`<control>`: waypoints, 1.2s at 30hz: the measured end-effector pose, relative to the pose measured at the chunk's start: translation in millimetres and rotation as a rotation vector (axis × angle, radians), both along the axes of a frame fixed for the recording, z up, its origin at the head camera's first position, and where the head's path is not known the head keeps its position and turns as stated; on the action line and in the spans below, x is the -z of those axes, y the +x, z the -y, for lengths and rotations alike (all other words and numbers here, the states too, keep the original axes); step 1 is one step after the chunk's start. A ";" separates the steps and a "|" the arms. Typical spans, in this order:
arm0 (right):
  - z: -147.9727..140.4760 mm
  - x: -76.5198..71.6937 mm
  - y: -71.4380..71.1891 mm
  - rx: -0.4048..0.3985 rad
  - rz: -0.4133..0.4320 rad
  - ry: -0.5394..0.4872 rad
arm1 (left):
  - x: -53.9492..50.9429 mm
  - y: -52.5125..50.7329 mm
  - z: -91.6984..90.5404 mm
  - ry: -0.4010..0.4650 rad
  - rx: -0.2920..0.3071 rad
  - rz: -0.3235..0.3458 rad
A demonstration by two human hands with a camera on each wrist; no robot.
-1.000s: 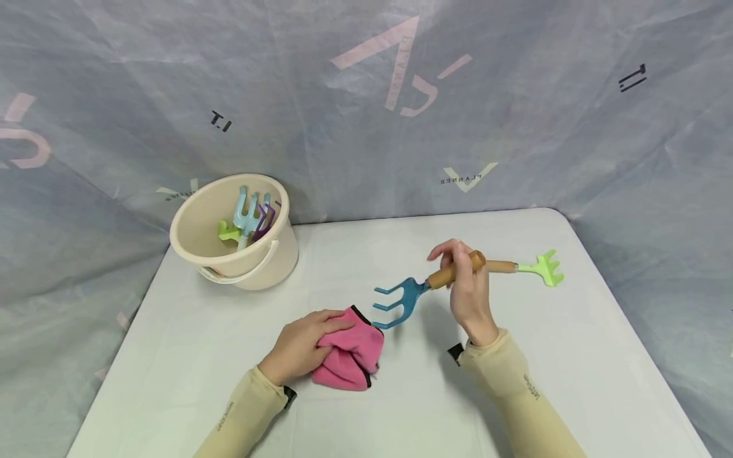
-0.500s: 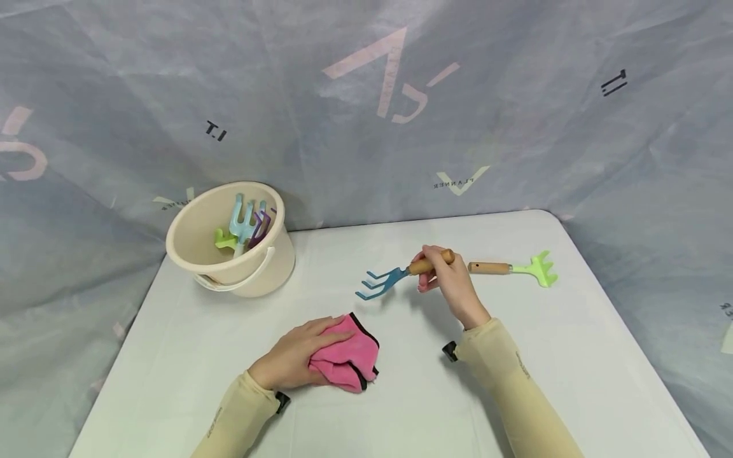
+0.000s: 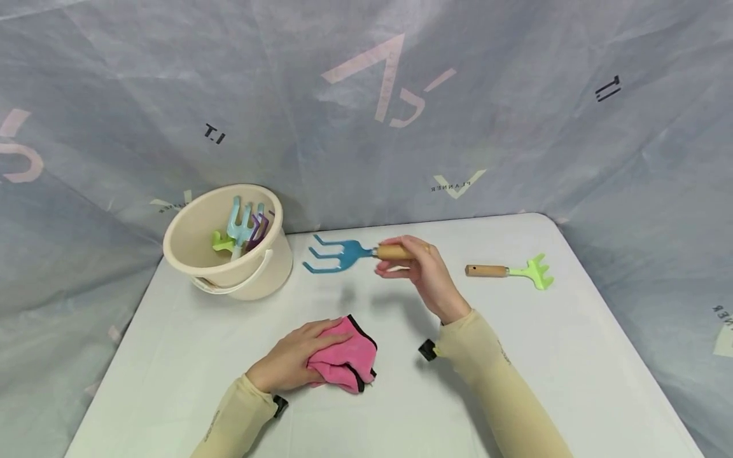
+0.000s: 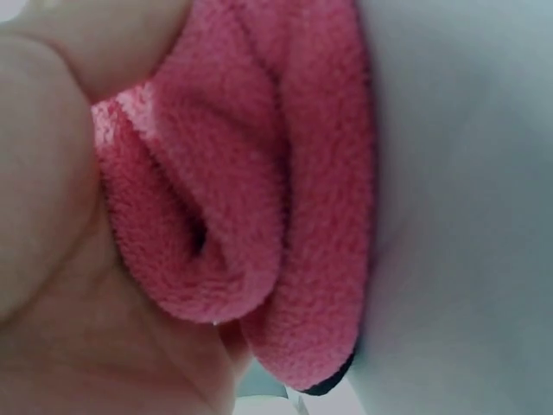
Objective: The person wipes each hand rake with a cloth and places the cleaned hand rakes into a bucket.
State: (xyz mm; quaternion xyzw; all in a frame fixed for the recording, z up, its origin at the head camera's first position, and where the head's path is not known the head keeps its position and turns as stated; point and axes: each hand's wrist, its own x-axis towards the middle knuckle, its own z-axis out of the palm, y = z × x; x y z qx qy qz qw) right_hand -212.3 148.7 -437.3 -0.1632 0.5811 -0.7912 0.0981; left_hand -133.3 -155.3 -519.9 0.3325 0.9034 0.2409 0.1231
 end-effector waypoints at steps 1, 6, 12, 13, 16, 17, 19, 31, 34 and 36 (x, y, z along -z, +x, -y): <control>7.7 -7.3 -1.9 -0.015 -0.011 -0.008 | 0.5 -0.2 -0.1 0.001 0.001 -0.005; 53.8 -37.9 -17.5 -0.089 -0.060 0.019 | 1.1 -2.7 2.0 0.011 -0.002 0.003; 107.0 -51.6 -41.1 -0.125 -0.037 0.089 | -2.8 -17.7 28.6 0.071 0.006 0.022; 114.7 -51.5 -43.7 -0.135 -0.029 0.097 | -2.9 -20.5 37.5 0.089 0.010 0.032; 135.4 -48.5 -49.6 -0.185 0.013 0.135 | -0.9 -27.6 66.7 0.157 0.000 0.099; 141.6 -47.5 -51.1 -0.211 0.030 0.153 | -0.3 -29.4 75.8 0.186 -0.011 0.138; 152.1 -46.7 -53.3 -0.266 0.044 0.217 | 2.1 -32.8 90.5 0.249 -0.041 0.240; 145.7 -37.6 -54.2 -0.203 -0.073 0.501 | 6.9 -39.5 101.9 0.347 -0.121 0.459; 131.4 -34.1 -53.9 -0.179 -0.078 0.485 | 5.7 -38.3 102.0 0.345 -0.141 0.467; 121.0 -31.2 -51.8 -0.156 -0.086 0.482 | 5.5 -37.0 102.1 0.342 -0.148 0.472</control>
